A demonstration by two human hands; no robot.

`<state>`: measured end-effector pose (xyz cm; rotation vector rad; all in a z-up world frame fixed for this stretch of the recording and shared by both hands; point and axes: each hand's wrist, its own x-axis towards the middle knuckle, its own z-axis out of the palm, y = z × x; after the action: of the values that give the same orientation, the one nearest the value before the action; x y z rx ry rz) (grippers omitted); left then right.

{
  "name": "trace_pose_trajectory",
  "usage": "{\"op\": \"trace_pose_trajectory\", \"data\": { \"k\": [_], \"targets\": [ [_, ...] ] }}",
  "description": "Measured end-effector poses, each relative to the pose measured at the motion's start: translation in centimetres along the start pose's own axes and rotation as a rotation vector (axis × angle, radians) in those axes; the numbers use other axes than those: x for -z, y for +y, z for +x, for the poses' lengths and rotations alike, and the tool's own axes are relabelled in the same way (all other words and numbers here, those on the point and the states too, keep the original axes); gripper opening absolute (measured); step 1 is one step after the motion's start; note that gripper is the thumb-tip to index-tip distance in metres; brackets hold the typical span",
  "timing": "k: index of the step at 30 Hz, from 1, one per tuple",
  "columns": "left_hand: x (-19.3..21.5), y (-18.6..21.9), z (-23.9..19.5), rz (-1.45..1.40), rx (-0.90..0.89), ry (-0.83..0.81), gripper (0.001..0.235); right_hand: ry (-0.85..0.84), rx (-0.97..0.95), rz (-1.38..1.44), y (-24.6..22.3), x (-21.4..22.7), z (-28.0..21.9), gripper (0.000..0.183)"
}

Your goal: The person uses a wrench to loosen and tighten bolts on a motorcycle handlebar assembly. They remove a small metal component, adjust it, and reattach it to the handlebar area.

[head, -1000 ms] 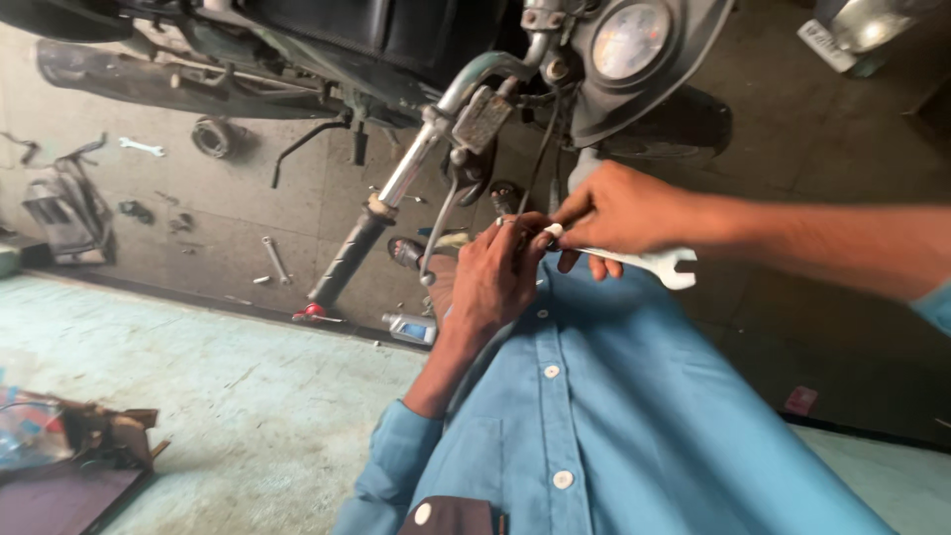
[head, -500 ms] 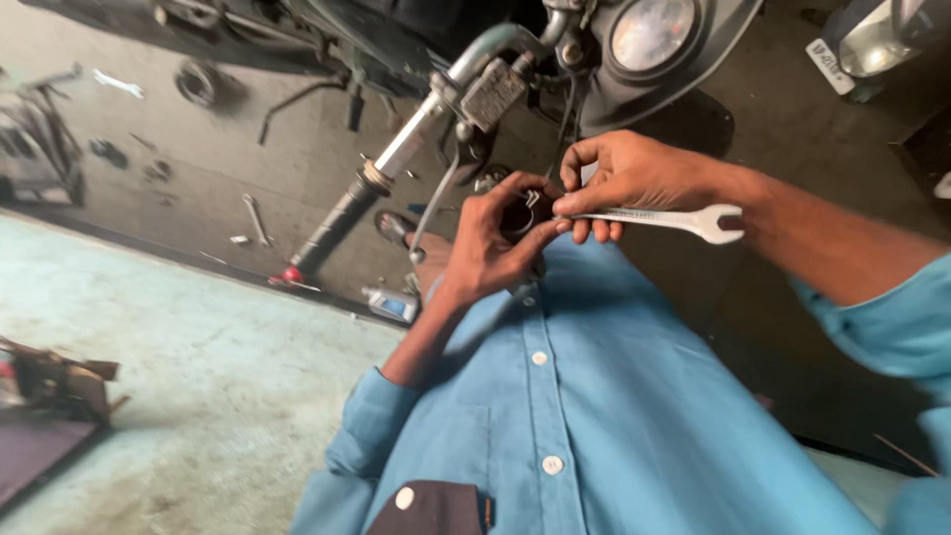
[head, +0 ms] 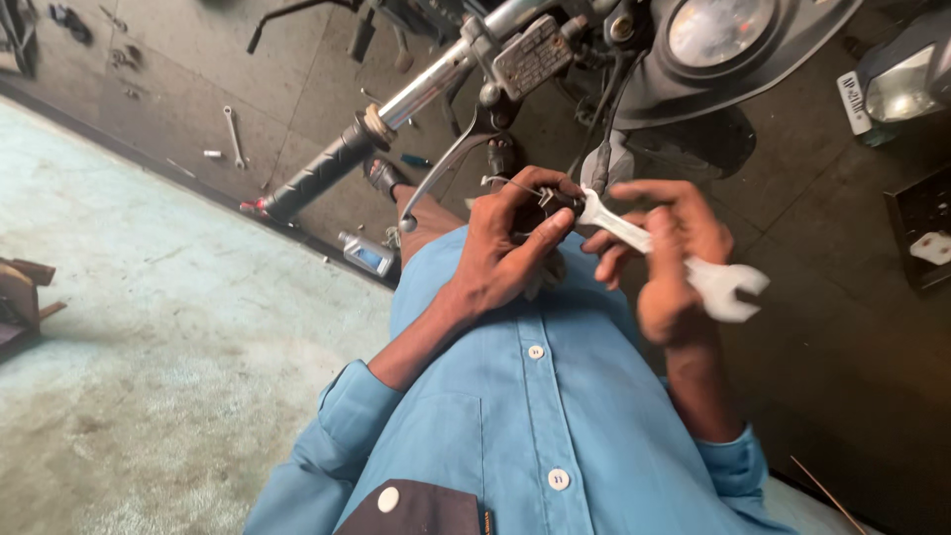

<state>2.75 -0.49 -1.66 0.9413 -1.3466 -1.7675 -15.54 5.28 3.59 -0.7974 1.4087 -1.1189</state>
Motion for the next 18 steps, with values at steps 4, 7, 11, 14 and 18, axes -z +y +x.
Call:
{"op": "trace_pose_trajectory", "data": {
  "k": [4, 7, 11, 14, 18],
  "targets": [
    [-0.3, 0.3, -0.2, 0.083, -0.009, 0.011, 0.023, 0.080, 0.228, -0.325, -0.3, -1.8, -0.5, 0.024],
    [-0.6, 0.6, -0.1, 0.102, -0.023, 0.053, 0.022, 0.077, 0.297, -0.491, -0.6, -2.0, -0.8, 0.024],
    [-0.8, 0.7, -0.1, 0.058, 0.040, 0.083, 0.022, 0.098, 0.407, -0.658, 0.4, -2.3, -1.7, 0.024],
    [-1.0, 0.9, -0.6, 0.008, 0.070, 0.118, 0.020, 0.075, 0.621, -0.739, 1.9, -2.7, -1.9, 0.025],
    [-1.0, 1.3, -0.4, 0.057, 0.023, 0.116, 0.019, 0.094, 0.612, -0.691, 2.5, -2.5, -1.8, 0.032]
  ]
}}
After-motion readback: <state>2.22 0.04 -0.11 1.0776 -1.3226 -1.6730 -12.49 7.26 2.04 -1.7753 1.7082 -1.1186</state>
